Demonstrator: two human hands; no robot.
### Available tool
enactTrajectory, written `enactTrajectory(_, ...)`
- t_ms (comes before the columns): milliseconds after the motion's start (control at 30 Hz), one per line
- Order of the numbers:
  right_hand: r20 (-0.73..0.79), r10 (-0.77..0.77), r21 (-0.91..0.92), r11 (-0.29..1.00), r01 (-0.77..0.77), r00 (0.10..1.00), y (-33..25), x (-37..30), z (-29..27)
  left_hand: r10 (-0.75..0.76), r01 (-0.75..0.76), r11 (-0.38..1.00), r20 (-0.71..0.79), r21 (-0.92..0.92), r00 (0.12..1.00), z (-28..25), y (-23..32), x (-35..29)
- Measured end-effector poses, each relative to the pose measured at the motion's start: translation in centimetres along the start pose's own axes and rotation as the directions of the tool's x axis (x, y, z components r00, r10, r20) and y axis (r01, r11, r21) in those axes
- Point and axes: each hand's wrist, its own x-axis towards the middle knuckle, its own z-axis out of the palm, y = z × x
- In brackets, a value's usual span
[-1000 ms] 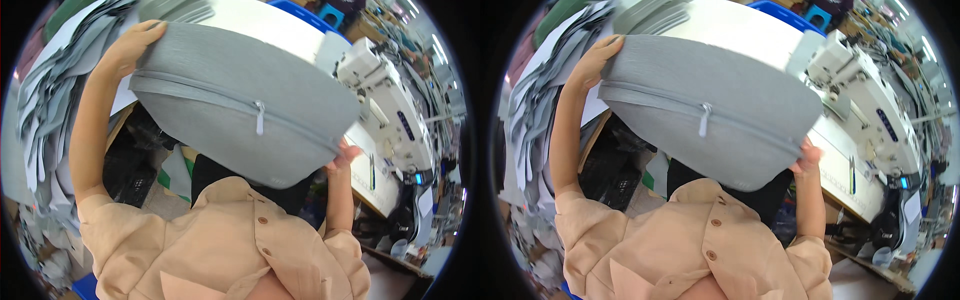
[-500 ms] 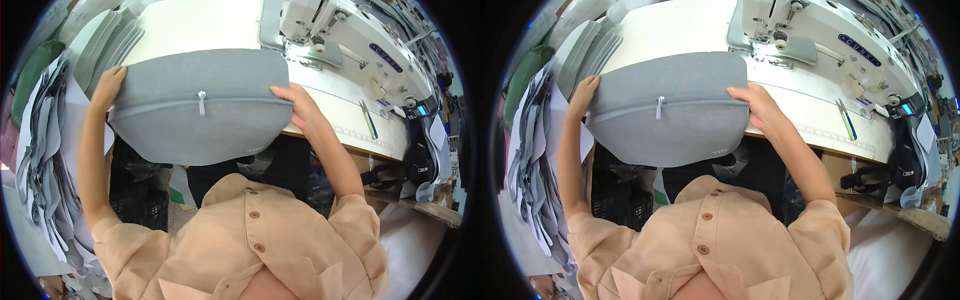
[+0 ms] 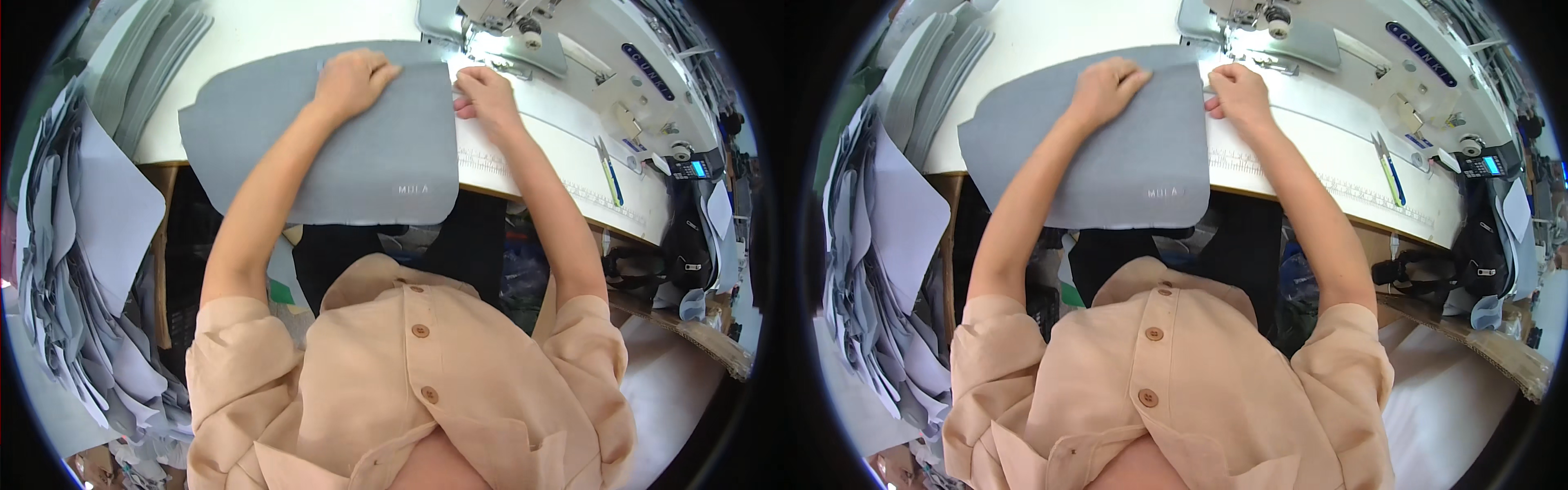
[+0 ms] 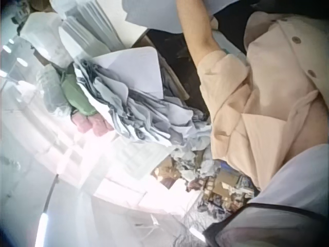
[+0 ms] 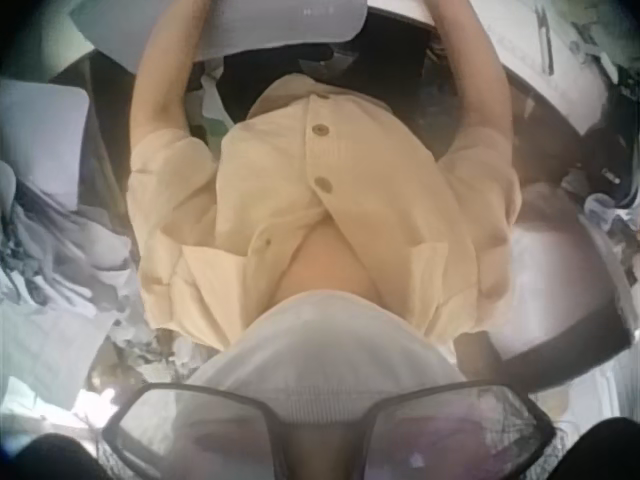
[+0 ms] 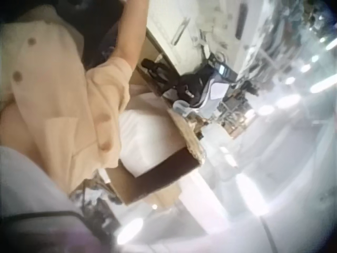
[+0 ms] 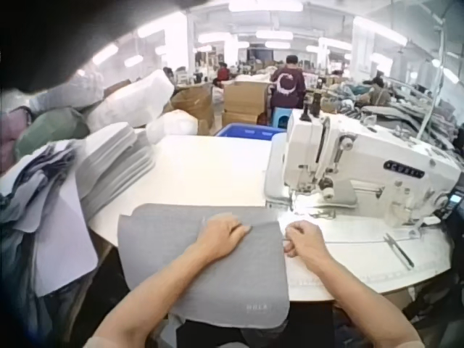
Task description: Sewing and assembling fabric laptop sleeves using a sewing machine.
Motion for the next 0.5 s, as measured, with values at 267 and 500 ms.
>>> enactTrajectory(267, 0.385, -0.232, -0.287, 0.89, 0.355, 0.893, 1.2, -5.0, -3.2, -0.066, 0.067, 0.997, 0.043, -0.035, 0.997, 0.1, -1.0, 1.6)
enactTrajectory(500, 0.368, -0.115, 0.04, 0.993, 0.107, 0.923, 0.2, -6.0, -2.5, 0.083, -0.081, 0.996, 0.049, -0.036, 0.995, 1.1, -2.7, 2.9)
